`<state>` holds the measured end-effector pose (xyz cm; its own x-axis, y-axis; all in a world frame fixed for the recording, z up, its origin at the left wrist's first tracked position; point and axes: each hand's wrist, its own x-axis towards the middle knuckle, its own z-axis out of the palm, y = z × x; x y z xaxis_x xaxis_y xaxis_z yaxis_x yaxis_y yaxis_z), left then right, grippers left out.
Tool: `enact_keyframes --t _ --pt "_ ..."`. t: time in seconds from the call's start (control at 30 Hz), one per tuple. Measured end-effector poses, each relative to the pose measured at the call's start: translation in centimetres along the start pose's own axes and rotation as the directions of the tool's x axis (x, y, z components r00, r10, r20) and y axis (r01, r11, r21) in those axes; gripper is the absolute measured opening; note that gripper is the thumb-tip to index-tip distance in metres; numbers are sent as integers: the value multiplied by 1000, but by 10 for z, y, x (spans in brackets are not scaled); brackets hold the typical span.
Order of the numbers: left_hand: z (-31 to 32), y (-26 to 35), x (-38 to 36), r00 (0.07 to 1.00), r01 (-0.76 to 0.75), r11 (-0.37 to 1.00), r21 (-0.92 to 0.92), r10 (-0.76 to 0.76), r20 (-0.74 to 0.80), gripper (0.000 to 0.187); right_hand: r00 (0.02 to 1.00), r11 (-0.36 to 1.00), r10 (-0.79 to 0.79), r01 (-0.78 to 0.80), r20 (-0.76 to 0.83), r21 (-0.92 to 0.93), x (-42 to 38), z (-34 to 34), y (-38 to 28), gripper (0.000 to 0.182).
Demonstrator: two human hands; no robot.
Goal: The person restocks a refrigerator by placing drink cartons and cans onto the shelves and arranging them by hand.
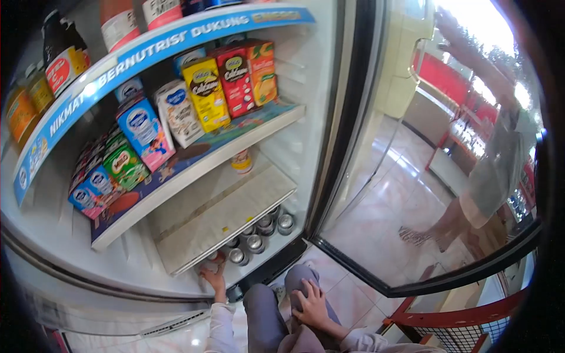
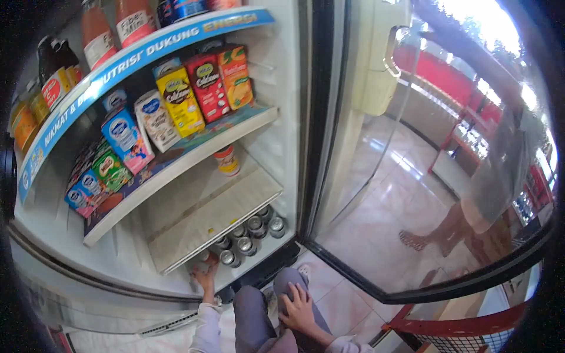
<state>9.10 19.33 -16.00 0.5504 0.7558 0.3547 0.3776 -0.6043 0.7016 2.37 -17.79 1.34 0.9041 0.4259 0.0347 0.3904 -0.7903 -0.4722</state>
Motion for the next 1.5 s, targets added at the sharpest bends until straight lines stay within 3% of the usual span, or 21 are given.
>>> enact_keyframes --t 0.03,0.07,0.1,0.17,0.2,0.27,0.3,0.37,0.5,0.57,0.6,0.63,0.67,0.7,0.73,0.83,1.13,1.27,1.3,1.43,1.5 --pt "8 3 14 995 -90 987 131 96 -37 67 1000 999 -25 24 -12 -49 0 3 3 65" --pt "18 -6 28 998 42 968 -248 -30 53 67 999 998 -37 37 3 -50 0 4 5 65" --pt "36 -23 41 975 201 795 -573 -108 193 67 999 998 -44 45 17 -53 0 4 7 65" --pt "62 -38 57 853 521 162 -838 -135 504 65 998 993 -54 57 32 -99 0 4 9 65" --pt "70 -40 63 760 608 -194 -770 -141 635 63 999 993 -46 48 29 -110 2 6 10 65" --pt "67 -43 69 519 500 -755 -424 -131 845 54 999 992 -37 41 32 -121 3 10 10 65" --pt "65 -42 71 490 570 -668 -478 -191 851 47 999 992 -45 46 6 -114 2 10 9 64" --pt "53 -28 66 582 632 -527 -569 -162 797 43 999 986 -33 34 8 -163 3 10 8 62" --pt "58 -32 71 657 633 -368 -681 -210 724 62 999 984 -30 24 -31 -174 5 10 7 59" --pt "59 -31 68 732 585 -234 -777 -259 630 72 952 973 -100 34 -288 -227 9 30 11 52" --pt "52 -27 63 803 556 32 -831 -278 527 72 905 966 -142 37 -402 -257 9 42 14 49" --pt "46 -20 57 901 431 565 -703 -236 363 73 909 964 -145 40 -391 -264 7 46 17 59" --pt "36 -16 49 958 256 867 -428 -167 235 74 913 968 -140 45 -383 -246 7 50 20 59" --pt "23 -10 40 981 142 961 -235 -106 159 75 917 972 -138 54 -373 -227 6 52 21 60" --pt "5 6 30 991 73 991 -110 -60 116 75 922 976 -139 67 -362 -205 5 53 21 60" --pt "-36 34 2 993 -111 993 26 112 -31 76 999 993 -5 1 -40 -120 2 -2 1 58" --pt "-119 77 -62 976 163 986 -39 -155 155 86 976 994 -81 94 -201 56 -3 35 9 65" --pt "-149 89 -70 931 276 957 -85 -244 271 90 992 994 -76 67 -101 -91 -6 15 6 57" --pt "-157 110 -73 1000 -9 1000 -11 9 1 77 994 993 -64 54 -90 -101 -7 8 2 57" --pt "-190 169 -65 999 46 998 36 -47 25 75 986 997 -77 75 -145 -24 -11 8 6 58" --pt "-192 175 -58 998 -60 998 3 60 -34 77 987 998 -65 65 -144 -7 -10 9 10 60"
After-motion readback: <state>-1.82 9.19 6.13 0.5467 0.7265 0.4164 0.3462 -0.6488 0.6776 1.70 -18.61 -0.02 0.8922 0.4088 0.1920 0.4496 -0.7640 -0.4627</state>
